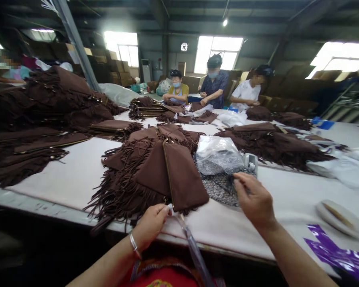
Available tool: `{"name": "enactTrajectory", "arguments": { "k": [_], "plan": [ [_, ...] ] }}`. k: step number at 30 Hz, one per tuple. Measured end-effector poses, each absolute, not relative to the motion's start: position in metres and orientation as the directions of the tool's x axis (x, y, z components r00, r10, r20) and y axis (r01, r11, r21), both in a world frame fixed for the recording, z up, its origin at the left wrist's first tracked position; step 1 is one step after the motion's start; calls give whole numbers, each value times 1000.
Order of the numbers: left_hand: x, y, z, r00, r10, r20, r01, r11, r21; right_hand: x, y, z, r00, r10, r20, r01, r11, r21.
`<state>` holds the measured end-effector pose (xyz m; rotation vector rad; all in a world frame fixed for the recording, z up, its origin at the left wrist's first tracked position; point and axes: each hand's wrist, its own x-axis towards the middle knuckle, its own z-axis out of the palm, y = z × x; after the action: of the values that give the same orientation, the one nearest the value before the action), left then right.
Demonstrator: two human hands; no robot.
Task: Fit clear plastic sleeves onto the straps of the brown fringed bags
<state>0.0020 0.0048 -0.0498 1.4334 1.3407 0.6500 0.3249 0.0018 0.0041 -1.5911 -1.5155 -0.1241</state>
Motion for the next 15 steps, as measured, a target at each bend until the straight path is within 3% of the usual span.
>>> {"name": "enactTrajectory", "arguments": {
  "k": [2, 4, 10, 15],
  "plan": [
    [3, 6, -51, 235, 947, -221, 406, 112, 907, 375, 10, 18, 618, 659, 429, 700, -213, -682],
    [4, 9, -53, 236, 950, -203, 427, 86, 900, 413, 17, 24, 803, 561, 198, 490, -435, -755],
    [4, 17, -68, 275, 944, -183, 502, 21, 864, 440, 45, -9, 792, 570, -218, 176, -555, -813],
    [0, 26, -85, 287, 940, -182, 531, 2, 848, 431, 68, -26, 766, 570, -298, 46, -511, -859]
  ]
}}
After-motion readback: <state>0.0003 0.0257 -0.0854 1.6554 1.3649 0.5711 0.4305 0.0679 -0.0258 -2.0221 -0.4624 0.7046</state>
